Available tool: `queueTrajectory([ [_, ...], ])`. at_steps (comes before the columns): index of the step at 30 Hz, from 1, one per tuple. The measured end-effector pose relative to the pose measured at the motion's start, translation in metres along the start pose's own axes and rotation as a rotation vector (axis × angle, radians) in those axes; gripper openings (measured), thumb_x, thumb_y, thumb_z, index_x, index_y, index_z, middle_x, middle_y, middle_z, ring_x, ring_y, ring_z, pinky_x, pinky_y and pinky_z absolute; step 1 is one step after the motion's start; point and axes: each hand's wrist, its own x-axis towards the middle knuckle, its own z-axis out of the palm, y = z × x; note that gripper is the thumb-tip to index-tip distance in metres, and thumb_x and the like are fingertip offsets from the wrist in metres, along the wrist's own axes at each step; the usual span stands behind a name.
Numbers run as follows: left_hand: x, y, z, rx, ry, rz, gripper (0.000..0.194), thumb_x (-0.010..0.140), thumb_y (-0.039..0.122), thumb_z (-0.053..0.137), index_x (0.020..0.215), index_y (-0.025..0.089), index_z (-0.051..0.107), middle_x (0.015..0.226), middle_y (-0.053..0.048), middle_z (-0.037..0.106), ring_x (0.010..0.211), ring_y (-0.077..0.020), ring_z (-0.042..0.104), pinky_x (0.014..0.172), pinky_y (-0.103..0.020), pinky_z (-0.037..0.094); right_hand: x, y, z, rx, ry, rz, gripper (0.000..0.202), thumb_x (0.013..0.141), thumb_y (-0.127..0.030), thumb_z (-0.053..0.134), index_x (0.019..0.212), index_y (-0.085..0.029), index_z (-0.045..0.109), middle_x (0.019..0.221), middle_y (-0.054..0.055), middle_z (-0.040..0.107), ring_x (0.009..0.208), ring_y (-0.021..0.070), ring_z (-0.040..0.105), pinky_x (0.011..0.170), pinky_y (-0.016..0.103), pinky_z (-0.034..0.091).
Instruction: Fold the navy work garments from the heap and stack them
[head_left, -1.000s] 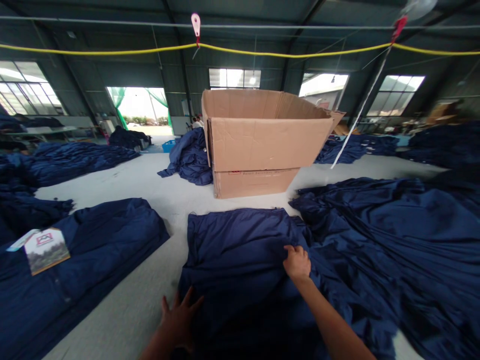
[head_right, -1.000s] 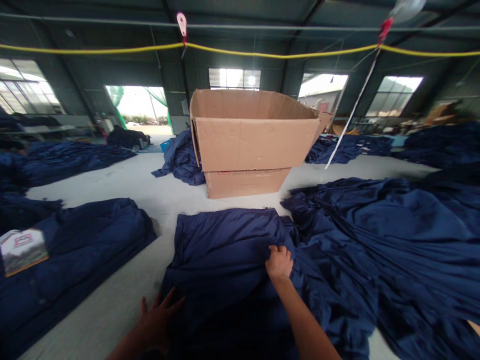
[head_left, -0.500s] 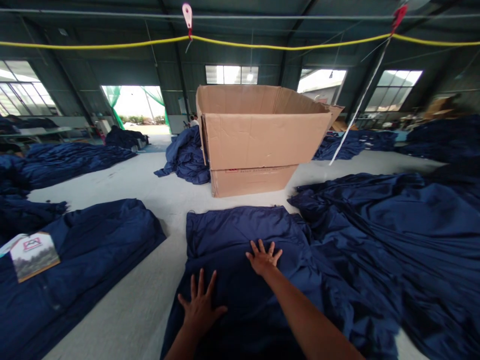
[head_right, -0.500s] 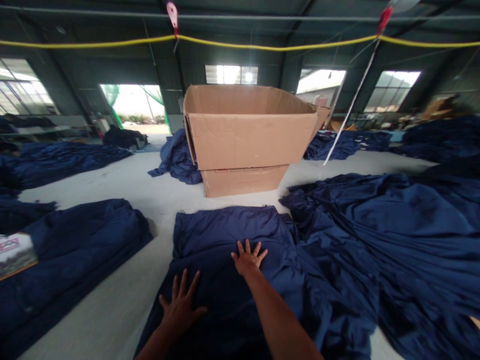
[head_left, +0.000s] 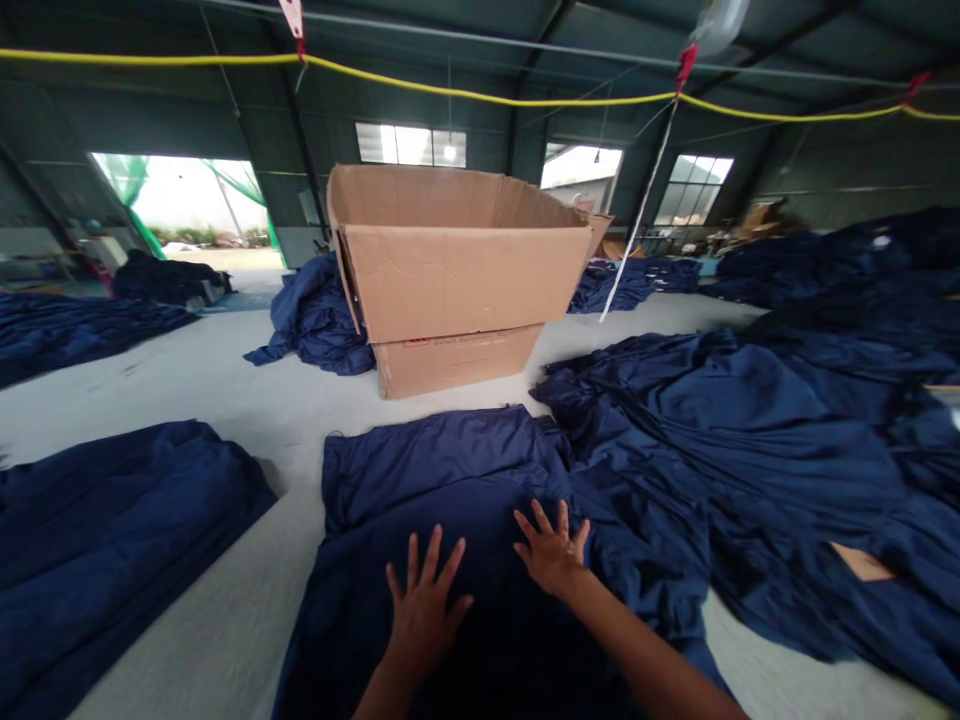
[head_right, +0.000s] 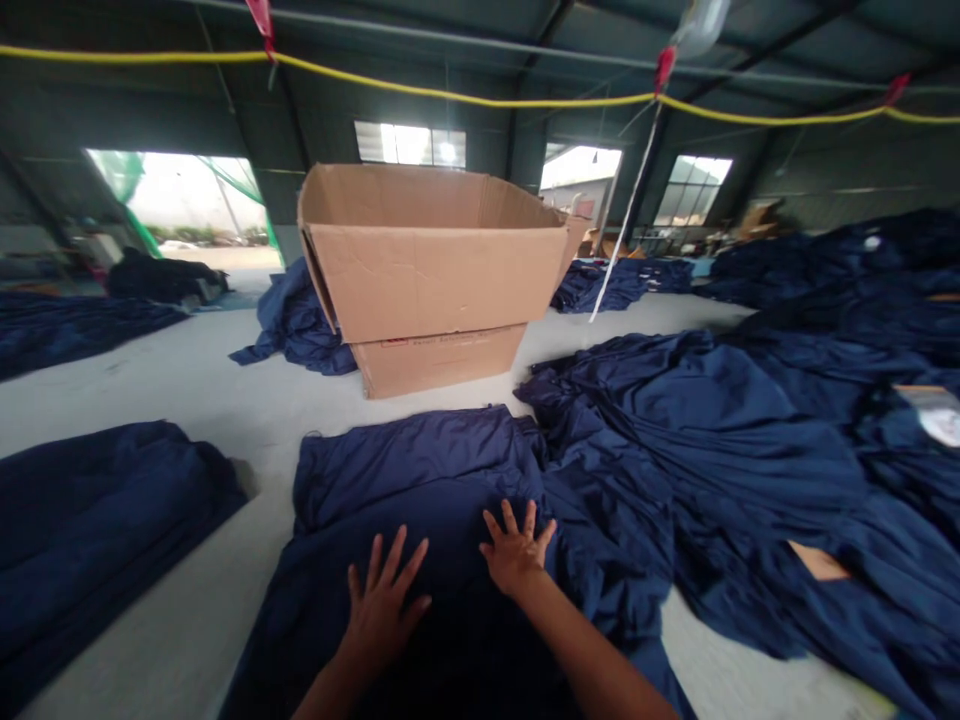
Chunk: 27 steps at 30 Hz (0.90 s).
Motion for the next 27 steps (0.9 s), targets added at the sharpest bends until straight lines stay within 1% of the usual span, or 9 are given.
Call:
queueTrajectory([
  [4, 0.006, 0.027, 0.01, 0.038, -0.191, -0.001, 0.066, 0.076, 0.038, 0.049, 0.138, 0.043, 0.026, 0.155, 0.003, 0.008, 0.139, -0.0379, -0.002, 0.101, -0.072, 0.0, -0.009, 0.039, 0.013, 0.141, -0.094, -0.067, 0.055, 0.087, -0.043, 0.039, 0.14, -0.043, 0.024, 0.152, -0.008, 0.012, 0.136, 0.0404, -0.003, 0.098, 0.073, 0.004],
  [8, 0.022, 0.061, 0.007, 0.082, -0.12, 0.044, 0.062, 0.074, 0.031, 0.048, 0.135, 0.027, 0.041, 0.154, -0.006, 0.016, 0.139, -0.0374, -0.001, 0.102, -0.07, -0.002, -0.011, 0.07, 0.009, 0.285, -0.02, -0.166, 0.054, 0.085, -0.03, 0.039, 0.139, -0.034, 0.032, 0.151, -0.002, 0.02, 0.139, 0.0312, 0.005, 0.104, 0.064, 0.014],
  [14, 0.049, 0.155, 0.008, -0.173, -0.088, 0.439, 0.06, 0.079, 0.027, 0.038, 0.139, 0.026, 0.033, 0.154, 0.003, 0.017, 0.142, -0.0212, 0.005, 0.115, -0.044, 0.011, 0.0, 0.129, -0.01, 0.423, 0.268, -0.1, 0.05, 0.081, -0.013, 0.04, 0.13, -0.013, 0.049, 0.137, 0.011, 0.047, 0.13, 0.0202, 0.036, 0.11, 0.034, 0.025],
  [17, 0.058, 0.197, 0.02, -0.205, -0.12, 0.433, 0.061, 0.081, 0.03, 0.039, 0.139, 0.016, 0.034, 0.148, -0.007, 0.033, 0.137, -0.0209, 0.024, 0.113, -0.035, 0.02, 0.008, 0.151, -0.008, 0.486, 0.297, -0.002, 0.044, 0.078, -0.012, 0.046, 0.12, -0.009, 0.058, 0.122, 0.016, 0.059, 0.117, 0.0246, 0.051, 0.104, 0.033, 0.034],
  [19, 0.06, 0.216, 0.031, -0.198, -0.128, 0.355, 0.073, 0.075, 0.041, 0.051, 0.138, 0.009, 0.033, 0.141, -0.013, 0.042, 0.13, -0.0268, 0.034, 0.109, -0.037, 0.027, 0.012, 0.157, -0.004, 0.513, 0.269, 0.004, 0.036, 0.076, -0.012, 0.049, 0.108, -0.014, 0.066, 0.109, 0.013, 0.067, 0.108, 0.0251, 0.058, 0.098, 0.033, 0.04],
  [21, 0.061, 0.229, 0.04, -0.187, -0.105, 0.26, 0.082, 0.062, 0.041, 0.066, 0.133, 0.01, 0.041, 0.138, -0.015, 0.045, 0.126, -0.0336, 0.036, 0.104, -0.043, 0.031, 0.015, 0.156, -0.001, 0.543, 0.248, -0.027, 0.032, 0.076, -0.011, 0.048, 0.099, -0.018, 0.069, 0.102, 0.01, 0.07, 0.102, 0.0236, 0.061, 0.095, 0.032, 0.043],
  [22, 0.062, 0.233, 0.042, -0.207, -0.083, 0.214, 0.073, 0.06, 0.035, 0.068, 0.126, 0.013, 0.049, 0.136, -0.014, 0.047, 0.125, -0.0346, 0.037, 0.102, -0.044, 0.033, 0.015, 0.155, 0.0, 0.558, 0.244, -0.048, 0.032, 0.077, -0.011, 0.046, 0.098, -0.018, 0.07, 0.101, 0.009, 0.07, 0.102, 0.0229, 0.061, 0.095, 0.032, 0.043],
  [25, 0.065, 0.229, 0.038, -0.333, -0.004, 0.117, 0.029, 0.074, 0.019, 0.051, 0.101, 0.019, 0.062, 0.112, -0.009, 0.064, 0.112, -0.0246, 0.051, 0.094, -0.034, 0.038, 0.018, 0.154, -0.006, 0.617, 0.259, -0.103, 0.037, 0.079, -0.01, 0.041, 0.104, -0.014, 0.067, 0.108, 0.01, 0.067, 0.107, 0.0213, 0.059, 0.098, 0.031, 0.041],
  [27, 0.07, 0.215, 0.027, -0.459, 0.066, 0.03, 0.03, 0.083, 0.018, 0.036, 0.1, 0.019, 0.06, 0.097, -0.006, 0.068, 0.097, -0.0176, 0.06, 0.086, -0.027, 0.042, 0.02, 0.155, -0.012, 0.668, 0.259, -0.12, 0.041, 0.079, -0.009, 0.038, 0.111, -0.013, 0.064, 0.109, 0.01, 0.067, 0.106, 0.0196, 0.059, 0.097, 0.029, 0.041],
])
